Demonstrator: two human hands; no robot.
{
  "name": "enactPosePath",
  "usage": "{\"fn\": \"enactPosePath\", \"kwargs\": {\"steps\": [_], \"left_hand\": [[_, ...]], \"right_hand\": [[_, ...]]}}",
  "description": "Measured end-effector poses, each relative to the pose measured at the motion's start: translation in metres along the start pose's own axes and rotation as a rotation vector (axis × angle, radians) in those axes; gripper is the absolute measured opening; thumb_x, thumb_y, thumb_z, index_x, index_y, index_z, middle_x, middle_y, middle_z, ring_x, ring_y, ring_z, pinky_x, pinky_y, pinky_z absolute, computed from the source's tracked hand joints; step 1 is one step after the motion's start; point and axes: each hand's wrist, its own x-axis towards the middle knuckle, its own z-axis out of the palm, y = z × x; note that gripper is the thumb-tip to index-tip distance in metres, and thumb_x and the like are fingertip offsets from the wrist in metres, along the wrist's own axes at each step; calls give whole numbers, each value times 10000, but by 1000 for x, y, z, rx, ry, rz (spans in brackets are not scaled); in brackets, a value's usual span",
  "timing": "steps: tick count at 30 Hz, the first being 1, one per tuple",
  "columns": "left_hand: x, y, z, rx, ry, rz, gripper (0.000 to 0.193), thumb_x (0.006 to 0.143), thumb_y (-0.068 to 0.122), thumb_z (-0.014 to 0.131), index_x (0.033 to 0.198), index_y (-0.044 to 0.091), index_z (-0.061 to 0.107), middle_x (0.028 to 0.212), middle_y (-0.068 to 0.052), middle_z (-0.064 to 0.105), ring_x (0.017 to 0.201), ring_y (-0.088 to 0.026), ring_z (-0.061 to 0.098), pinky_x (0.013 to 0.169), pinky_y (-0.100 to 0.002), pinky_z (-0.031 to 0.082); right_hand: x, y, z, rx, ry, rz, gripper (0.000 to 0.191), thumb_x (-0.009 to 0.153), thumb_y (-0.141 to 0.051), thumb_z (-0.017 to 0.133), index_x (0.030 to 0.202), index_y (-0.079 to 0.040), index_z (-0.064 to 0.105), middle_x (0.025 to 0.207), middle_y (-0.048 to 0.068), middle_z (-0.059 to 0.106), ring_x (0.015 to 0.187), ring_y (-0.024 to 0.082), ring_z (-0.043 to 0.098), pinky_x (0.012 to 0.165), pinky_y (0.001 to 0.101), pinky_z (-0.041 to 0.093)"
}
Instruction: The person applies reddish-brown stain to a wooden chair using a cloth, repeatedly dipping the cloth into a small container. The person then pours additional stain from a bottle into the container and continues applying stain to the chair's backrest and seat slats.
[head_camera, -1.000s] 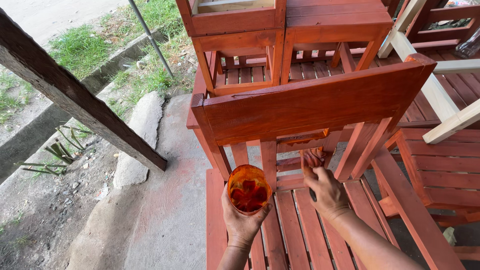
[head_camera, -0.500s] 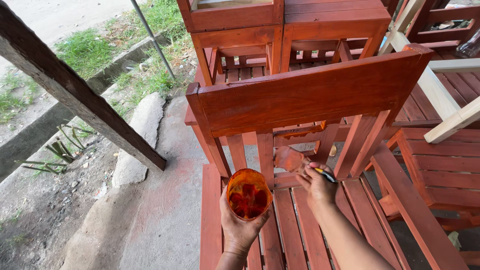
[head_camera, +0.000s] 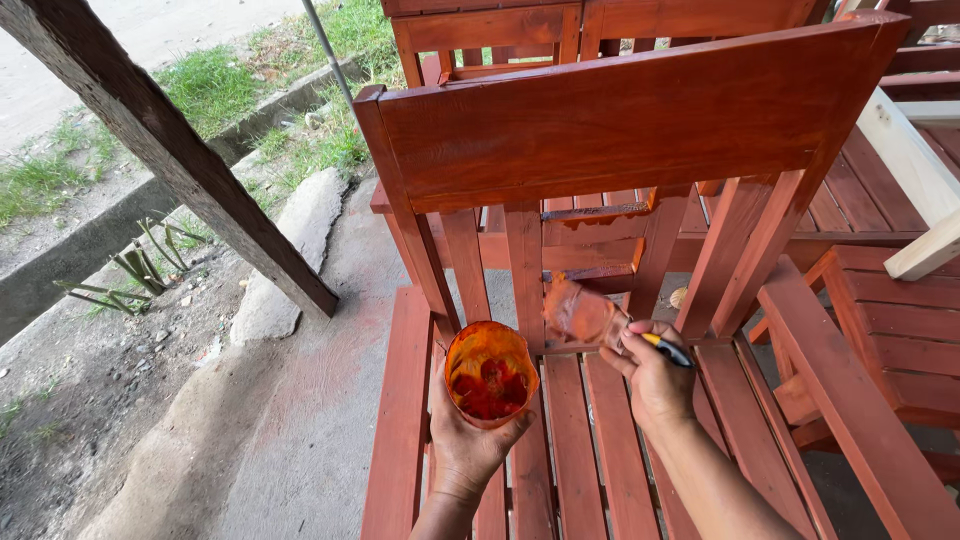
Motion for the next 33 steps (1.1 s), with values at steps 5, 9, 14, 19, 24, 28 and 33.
{"fn": "enactPosePath", "kwargs": {"steps": [5,9,14,19,24,28,33], "left_hand": [[10,-15,-7,-94,-64,118,1106,597,397,963,1463,33,380,1355,-134,581,1292,-275,614,1084,-410,555],[14,-36,-13,-87,-83,204,1175,599,423,966,1498,25,324,1398,-130,540,1331,-265,572,1103,-400,523],[33,-56,-10,-80,-110,274,1170,595,449,962,1491,24,341,1400,-125,549,1338,-262,579,1117,-383,527],[42,-52,0,35,-90,333,1156,595,397,976,1491,38,340,1395,-117,561,1344,-259,572,1133,-378,494],[38,-43,8,-48,-91,224,1088,585,383,963,1456,77,386,1389,-112,600,1329,-257,599,1127,-379,497],[37,-46,8,-112,-130,135,1040,589,377,947,1408,102,368,1339,-119,599,1287,-250,624,1086,-374,553],[39,-56,13,-171,-107,133,964,612,296,922,1390,89,391,1308,-131,637,1212,-277,672,1026,-390,591]], "right_hand": [[13,39,-33,255,195,128,108,934,-50,631,967,-139,578,1032,73,675,956,238,692,906,531,613],[40,72,-22,552,296,201,105,933,-59,647,985,-137,600,1038,77,687,996,244,699,930,521,635],[56,100,17,613,260,263,146,910,-15,653,989,-123,594,992,90,687,928,290,714,856,495,652],[60,87,12,-33,70,-77,172,906,31,670,985,-98,588,984,82,699,848,244,719,766,446,651],[52,64,23,78,63,-74,158,885,18,657,949,-111,592,946,90,713,781,230,737,683,406,671],[36,43,42,-377,-6,-199,115,853,20,716,898,-63,650,955,111,726,753,229,736,618,364,649],[10,45,55,-386,30,-340,257,848,-124,796,1082,-112,690,950,58,703,745,166,658,529,310,536]]}}
